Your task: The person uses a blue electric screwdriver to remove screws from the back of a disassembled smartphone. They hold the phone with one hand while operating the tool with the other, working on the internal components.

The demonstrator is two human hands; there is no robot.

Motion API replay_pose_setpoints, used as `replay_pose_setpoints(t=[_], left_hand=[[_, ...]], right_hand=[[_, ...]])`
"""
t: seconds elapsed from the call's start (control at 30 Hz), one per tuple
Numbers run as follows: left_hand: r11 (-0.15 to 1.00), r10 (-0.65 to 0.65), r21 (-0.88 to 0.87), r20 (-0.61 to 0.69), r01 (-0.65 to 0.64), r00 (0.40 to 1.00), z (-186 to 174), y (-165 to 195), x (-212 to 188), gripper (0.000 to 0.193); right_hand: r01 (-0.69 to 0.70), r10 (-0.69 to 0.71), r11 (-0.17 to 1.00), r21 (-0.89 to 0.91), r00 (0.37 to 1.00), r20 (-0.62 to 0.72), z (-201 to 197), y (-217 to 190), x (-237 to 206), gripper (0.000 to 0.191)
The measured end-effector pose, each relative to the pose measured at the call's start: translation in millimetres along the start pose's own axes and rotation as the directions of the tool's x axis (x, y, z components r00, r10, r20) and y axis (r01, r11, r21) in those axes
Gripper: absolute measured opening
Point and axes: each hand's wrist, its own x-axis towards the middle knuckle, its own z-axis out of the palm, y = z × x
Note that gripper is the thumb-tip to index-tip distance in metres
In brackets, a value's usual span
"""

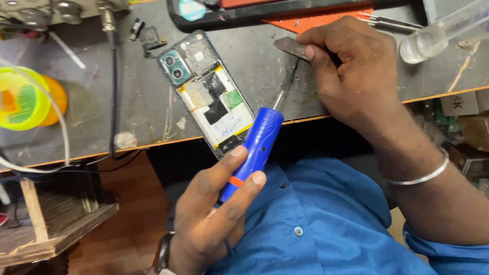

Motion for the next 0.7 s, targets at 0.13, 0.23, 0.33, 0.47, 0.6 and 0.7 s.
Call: replay_pose_setpoints(t=[0.13, 0.23, 0.33, 0.47, 0.6, 0.7], left_hand=[[1.0, 0.001, 0.009, 0.029, -0.002, 1.0, -7.7, -5.5, 4.8, 0.034], [1.0, 0.024, 0.007, 0.036, -0.024, 0.999, -7.1, -11.7, 7.9, 0.027], [1.0, -0.027, -0.011, 0.007, 0.027, 1.0, -3.0, -13.8, 8.2, 0.027], [0.999, -0.029, -0.026, 0.01, 0.03, 1.0, -0.1, -14.5, 8.3, 0.029], [1.0, -0.012, -0.01, 0.03, 0.013, 0.999, 1.0, -15.7, 13.2, 0.032], [1.0, -0.006, 0.001, 0.047, 0.006, 0.999, 3.0, -13.9, 17.0, 0.033]], right_hand=[[0.041, -0.041, 0.999, -0.024, 0.999, 0.004, 5.9, 3.0, 0.7, 0.01], [0.073, -0.073, 0.997, -0.032, 0.997, 0.005, 8.5, 5.9, 2.8, 0.009], [0.064, -0.064, 0.998, -0.019, 0.998, 0.008, 10.7, 7.2, 3.8, 0.007], [0.018, -0.018, 1.0, -0.004, 1.0, -0.003, 10.6, 6.8, 2.4, 0.005], [0.001, -0.001, 1.0, -0.005, 1.0, -0.025, 8.5, 6.6, 2.4, 0.007], [-0.046, 0.045, 0.999, -0.018, 0.998, -0.032, 6.5, 6.7, 3.1, 0.009]])
